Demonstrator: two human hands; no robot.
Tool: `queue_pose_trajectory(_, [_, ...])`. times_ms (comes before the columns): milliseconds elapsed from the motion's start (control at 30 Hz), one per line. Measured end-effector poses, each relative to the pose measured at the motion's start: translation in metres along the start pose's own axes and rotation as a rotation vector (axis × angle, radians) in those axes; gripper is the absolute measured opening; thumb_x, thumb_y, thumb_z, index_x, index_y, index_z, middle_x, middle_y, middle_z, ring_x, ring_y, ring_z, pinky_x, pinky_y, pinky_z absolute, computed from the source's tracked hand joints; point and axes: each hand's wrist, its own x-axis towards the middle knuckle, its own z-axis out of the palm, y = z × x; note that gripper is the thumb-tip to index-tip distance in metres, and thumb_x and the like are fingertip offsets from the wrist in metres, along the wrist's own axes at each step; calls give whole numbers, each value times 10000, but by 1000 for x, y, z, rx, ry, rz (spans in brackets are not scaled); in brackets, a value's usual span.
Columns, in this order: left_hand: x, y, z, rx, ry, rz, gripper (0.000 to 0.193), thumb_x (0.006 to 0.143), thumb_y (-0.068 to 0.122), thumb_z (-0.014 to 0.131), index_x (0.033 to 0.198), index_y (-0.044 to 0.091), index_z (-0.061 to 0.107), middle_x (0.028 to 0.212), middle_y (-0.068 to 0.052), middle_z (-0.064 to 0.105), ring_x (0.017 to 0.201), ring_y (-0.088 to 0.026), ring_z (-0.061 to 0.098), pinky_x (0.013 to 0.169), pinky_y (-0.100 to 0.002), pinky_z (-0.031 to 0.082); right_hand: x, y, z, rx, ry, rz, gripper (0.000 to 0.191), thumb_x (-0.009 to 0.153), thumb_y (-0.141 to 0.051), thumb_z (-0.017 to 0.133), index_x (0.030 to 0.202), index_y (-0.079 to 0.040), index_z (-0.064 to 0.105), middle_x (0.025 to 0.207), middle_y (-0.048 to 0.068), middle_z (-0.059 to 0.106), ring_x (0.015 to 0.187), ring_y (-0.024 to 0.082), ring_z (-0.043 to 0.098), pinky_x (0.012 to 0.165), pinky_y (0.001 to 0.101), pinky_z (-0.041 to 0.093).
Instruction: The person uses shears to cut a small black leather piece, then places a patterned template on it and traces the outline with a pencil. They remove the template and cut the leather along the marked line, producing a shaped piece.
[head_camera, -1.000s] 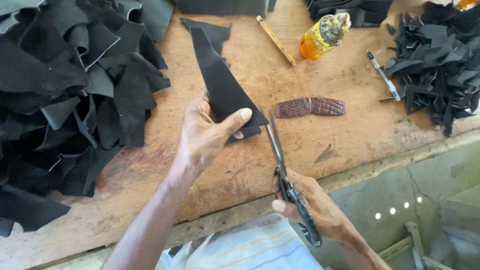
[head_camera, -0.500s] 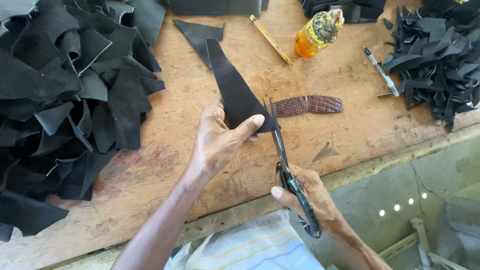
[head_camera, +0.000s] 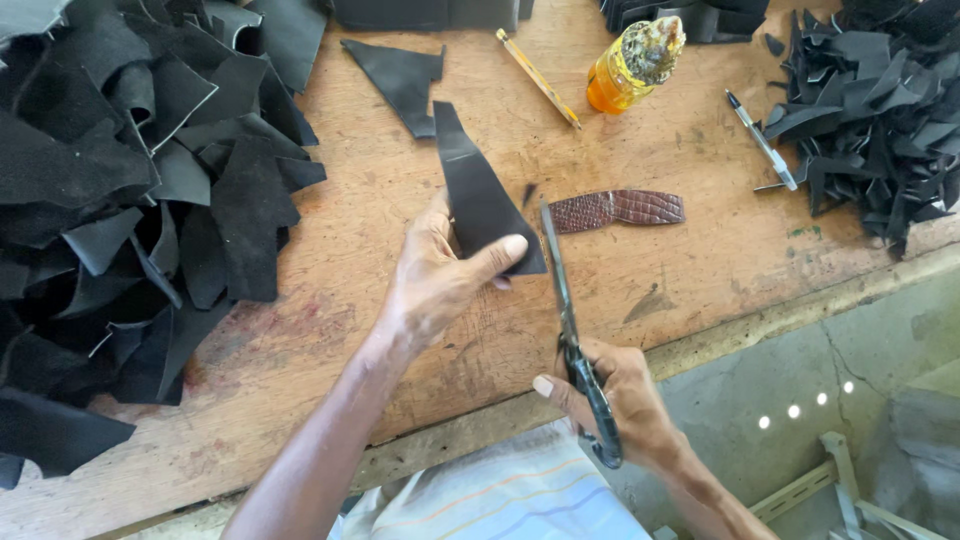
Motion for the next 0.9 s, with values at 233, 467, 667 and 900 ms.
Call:
queue_pose_trajectory(233, [4,-10,-15,-462,-48,-172,332,1071,216,572,1242,-56,653,1015,-107,755,869,-149,724,782,-297,624,-1,0,-15,145,31,70,262,804,-280,801,795,-64,652,566,30,619,412,106,599,367,260,525])
queue_pose_trajectory(467, [-1,-4,-21,-266,-89,-123,273,988,146,627,1229,18,625,970,-100,749,849,-140,724,763,-293,621,0,10,-25,-148,238,-201,349,754,-381,823,805,-80,655,564,5,592,422,110,545,361,265,447])
queue_pose_trajectory(667, [-3,13,-30,-148,-137,-154,297,986,194,668,1190,-18,711,903,-62,752,804,-113,717,716,-248,595,-13,0,-37,84,-169,-54,553,804,-598,729,941,-75,611,773,3,503,669,121,529,594,297,497])
queue_pose_trajectory(900, [-6,17,-25,0,-235,-287,307,935,246,692,1160,49,760,780,7,714,656,-65,642,552,-227,512,-7,-25,-30,2,-224,-140,548,848,-581,713,940,-51,608,819,20,530,757,153,528,669,327,478])
